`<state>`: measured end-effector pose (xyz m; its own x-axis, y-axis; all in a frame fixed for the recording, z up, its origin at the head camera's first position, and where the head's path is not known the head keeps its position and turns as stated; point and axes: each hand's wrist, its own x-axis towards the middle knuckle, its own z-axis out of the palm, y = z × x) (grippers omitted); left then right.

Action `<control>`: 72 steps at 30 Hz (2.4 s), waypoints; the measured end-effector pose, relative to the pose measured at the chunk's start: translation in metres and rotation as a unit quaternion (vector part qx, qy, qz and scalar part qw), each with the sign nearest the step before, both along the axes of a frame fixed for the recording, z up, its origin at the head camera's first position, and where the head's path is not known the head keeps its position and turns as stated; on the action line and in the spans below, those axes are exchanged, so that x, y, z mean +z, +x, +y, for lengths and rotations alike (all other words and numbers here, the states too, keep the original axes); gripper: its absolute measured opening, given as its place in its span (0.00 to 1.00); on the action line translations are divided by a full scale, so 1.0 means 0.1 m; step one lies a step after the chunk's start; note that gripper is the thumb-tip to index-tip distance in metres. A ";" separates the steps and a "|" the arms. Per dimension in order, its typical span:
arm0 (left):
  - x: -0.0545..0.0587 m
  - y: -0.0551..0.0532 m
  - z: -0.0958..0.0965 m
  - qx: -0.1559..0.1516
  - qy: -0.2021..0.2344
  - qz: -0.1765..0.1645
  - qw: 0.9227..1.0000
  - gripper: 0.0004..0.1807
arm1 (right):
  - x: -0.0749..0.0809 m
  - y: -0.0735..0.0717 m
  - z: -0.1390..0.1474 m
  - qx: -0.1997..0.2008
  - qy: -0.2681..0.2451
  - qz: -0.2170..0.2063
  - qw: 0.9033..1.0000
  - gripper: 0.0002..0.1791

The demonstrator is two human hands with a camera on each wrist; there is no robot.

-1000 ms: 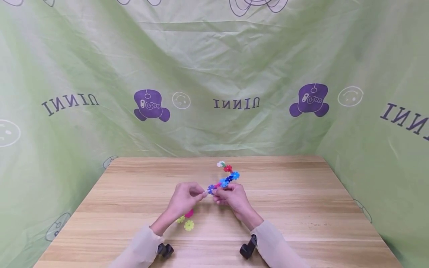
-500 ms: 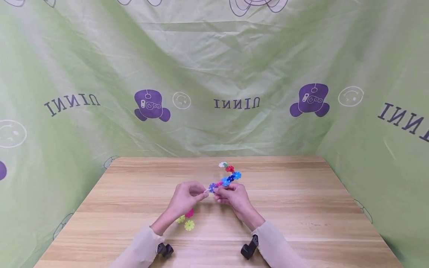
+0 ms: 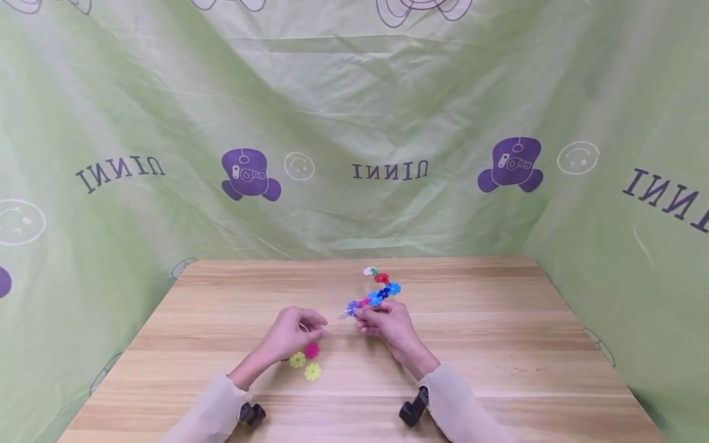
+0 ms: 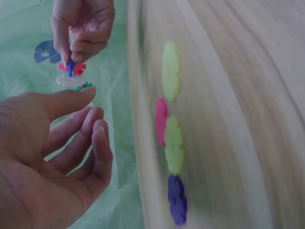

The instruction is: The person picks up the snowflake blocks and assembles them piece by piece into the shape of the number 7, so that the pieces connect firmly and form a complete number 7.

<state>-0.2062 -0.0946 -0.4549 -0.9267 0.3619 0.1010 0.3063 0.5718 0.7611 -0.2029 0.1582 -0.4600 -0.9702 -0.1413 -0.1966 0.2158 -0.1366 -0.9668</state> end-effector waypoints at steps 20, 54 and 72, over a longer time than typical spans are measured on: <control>-0.17 0.09 -0.30 -0.050 -0.074 -0.024 0.996 0.09 | -0.03 -0.02 0.00 0.004 0.000 0.004 1.000 0.15; -0.07 0.01 -0.10 0.002 0.123 -0.166 0.978 0.09 | -0.03 0.02 -0.02 -0.008 -0.011 -0.001 1.000 0.14; -0.02 -0.08 0.00 0.021 0.180 -0.188 0.965 0.12 | -0.02 0.02 -0.01 0.010 -0.007 0.004 1.000 0.19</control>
<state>-0.2138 -0.0948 -0.4566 -0.9355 0.3272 -0.1333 -0.0480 0.2560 0.9655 -0.2005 0.1575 -0.4616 -0.9688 -0.1642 -0.1858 0.2101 -0.1457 -0.9668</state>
